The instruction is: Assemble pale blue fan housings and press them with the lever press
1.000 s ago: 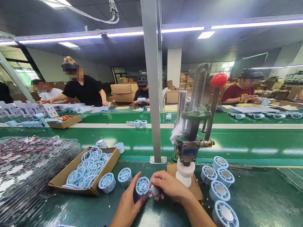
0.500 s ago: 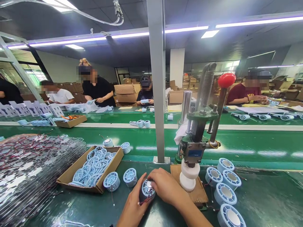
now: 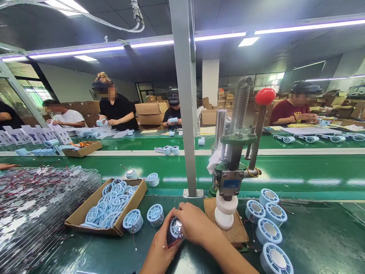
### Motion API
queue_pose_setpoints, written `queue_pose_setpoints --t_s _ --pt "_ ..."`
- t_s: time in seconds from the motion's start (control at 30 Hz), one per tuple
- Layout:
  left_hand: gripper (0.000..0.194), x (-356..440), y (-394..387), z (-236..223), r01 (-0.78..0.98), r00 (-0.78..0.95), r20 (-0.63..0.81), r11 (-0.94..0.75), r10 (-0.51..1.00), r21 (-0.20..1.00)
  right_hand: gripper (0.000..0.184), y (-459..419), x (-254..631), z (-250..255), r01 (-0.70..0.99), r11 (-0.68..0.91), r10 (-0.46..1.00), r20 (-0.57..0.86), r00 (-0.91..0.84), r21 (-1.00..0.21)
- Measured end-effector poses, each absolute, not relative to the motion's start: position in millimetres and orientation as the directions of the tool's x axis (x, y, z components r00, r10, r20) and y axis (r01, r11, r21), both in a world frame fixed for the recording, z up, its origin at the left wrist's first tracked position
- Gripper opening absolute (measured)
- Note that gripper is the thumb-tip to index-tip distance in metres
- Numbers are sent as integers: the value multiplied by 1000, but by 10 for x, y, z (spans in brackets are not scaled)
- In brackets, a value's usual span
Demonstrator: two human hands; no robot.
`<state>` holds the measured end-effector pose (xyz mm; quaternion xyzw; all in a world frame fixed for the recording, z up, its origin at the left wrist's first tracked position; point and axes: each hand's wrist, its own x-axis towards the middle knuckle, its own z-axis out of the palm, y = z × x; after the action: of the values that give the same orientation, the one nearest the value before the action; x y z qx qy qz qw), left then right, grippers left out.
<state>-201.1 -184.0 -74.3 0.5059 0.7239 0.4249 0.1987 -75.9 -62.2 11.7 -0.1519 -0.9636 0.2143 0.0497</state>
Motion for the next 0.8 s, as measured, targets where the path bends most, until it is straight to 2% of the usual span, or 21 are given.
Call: queue_pose_setpoints --t_s 0.23,0.4,0.8 --pt "73 -2022 -1848 -711 560 -404 125 136 906 817 53 -548 -706 156 201 887 237 37 -971 -415" --pt "73 -2023 -1847 -759 561 -410 139 130 901 818 48 -551 -741 192 201 907 222 14 -975 -371" --pt "70 -1972 -1841 -686 535 -444 151 126 883 835 37 -626 -834 181 283 914 296 2 -955 -291"
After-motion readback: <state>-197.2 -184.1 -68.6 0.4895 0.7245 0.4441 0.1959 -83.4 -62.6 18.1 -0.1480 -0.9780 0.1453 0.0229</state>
